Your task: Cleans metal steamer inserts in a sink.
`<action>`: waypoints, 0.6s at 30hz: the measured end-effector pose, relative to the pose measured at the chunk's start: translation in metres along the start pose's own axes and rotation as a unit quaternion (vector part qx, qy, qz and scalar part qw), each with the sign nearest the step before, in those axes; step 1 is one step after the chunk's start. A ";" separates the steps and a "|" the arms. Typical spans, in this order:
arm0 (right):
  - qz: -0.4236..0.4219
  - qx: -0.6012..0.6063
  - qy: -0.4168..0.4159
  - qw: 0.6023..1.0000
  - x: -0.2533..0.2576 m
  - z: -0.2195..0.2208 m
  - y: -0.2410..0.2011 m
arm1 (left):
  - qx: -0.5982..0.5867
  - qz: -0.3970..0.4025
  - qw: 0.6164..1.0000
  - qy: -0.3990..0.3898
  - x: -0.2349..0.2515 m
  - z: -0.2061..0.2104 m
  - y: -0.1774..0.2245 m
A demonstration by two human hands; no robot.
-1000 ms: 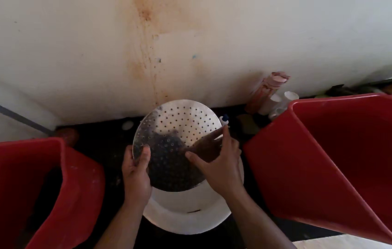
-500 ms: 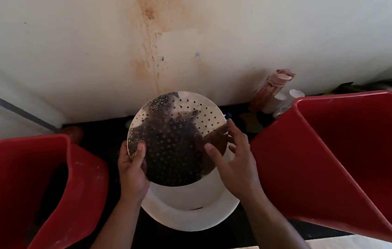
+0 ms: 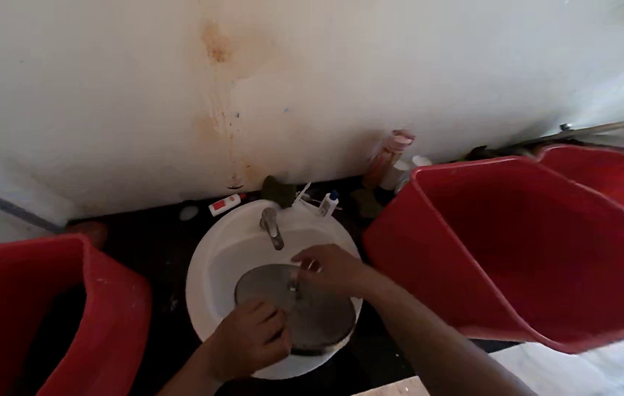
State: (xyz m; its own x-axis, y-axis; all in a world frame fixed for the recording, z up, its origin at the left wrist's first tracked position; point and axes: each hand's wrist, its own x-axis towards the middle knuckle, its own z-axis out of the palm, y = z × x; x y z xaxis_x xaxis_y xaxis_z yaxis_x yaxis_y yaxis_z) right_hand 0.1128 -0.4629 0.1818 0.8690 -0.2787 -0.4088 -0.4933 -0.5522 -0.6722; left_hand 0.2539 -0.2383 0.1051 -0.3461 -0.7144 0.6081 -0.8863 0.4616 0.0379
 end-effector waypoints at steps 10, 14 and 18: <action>-0.019 -0.022 0.044 0.999 -0.012 0.044 -0.017 | -0.008 -0.029 1.000 0.003 -0.021 -0.016 0.020; -0.020 -0.080 0.123 0.989 -0.035 0.031 -0.042 | 0.018 -0.048 0.994 0.094 -0.023 -0.018 0.011; -0.008 -0.112 0.223 0.968 -0.090 -0.018 -0.082 | 0.045 -0.119 0.970 0.208 -0.016 -0.018 0.003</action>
State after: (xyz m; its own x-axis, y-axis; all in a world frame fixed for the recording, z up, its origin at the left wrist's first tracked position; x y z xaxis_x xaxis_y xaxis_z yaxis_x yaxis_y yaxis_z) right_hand 0.0762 -0.4069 0.2850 0.8314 -0.5525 -0.0584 -0.5021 -0.7022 -0.5048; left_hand 0.2624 -0.2163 0.1102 0.0090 -0.5122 0.8588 -0.9554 0.2492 0.1587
